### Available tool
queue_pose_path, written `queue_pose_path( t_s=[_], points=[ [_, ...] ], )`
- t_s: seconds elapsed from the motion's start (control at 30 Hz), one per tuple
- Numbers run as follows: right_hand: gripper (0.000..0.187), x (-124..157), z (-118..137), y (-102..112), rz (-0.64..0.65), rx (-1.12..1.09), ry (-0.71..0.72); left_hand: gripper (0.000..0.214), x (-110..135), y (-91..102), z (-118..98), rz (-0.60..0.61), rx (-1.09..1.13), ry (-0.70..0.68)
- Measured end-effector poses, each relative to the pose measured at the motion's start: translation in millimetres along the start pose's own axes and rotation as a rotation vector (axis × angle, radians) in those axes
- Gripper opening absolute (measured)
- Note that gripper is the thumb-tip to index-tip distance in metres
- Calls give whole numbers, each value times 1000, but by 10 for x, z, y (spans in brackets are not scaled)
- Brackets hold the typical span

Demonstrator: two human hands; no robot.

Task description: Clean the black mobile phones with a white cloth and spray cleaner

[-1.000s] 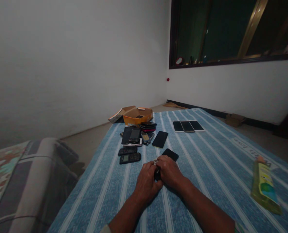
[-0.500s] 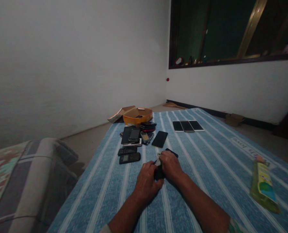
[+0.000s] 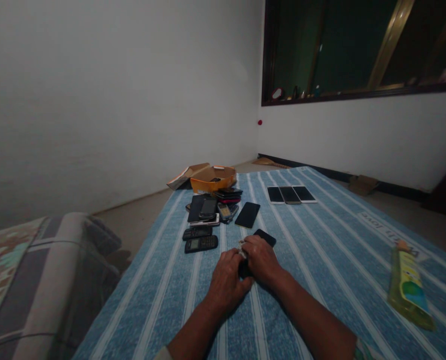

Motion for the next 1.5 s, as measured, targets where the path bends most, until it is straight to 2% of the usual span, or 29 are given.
queue_pose_path(
  t_s=[0.3,0.57,0.83,1.07,1.3,1.5],
  points=[
    [27,-9,-181,110,-34,78,-144,24,1,-5,11,14,-58,34],
    [23,5,-79,20,-14,44,-38,25,5,-14,20,4,-35,8],
    [25,23,-150,100,-33,90,-134,24,-6,-2,-1,11,-52,30],
    [20,97,18,61,28,35,-3,23,6,-29,33,-21,-17,-8],
    [25,73,-126,158,33,99,-140,23,4,-13,22,-5,-10,28],
    [22,149,50,166,85,79,-81,23,4,-23,20,-5,-18,19]
  ],
)
Point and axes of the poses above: each hand's wrist, its own x-axis away from the middle knuckle, its own y-axis out of the back of the hand, z = x × y, the point moved 2 cm from there along -x, towards the middle knuckle
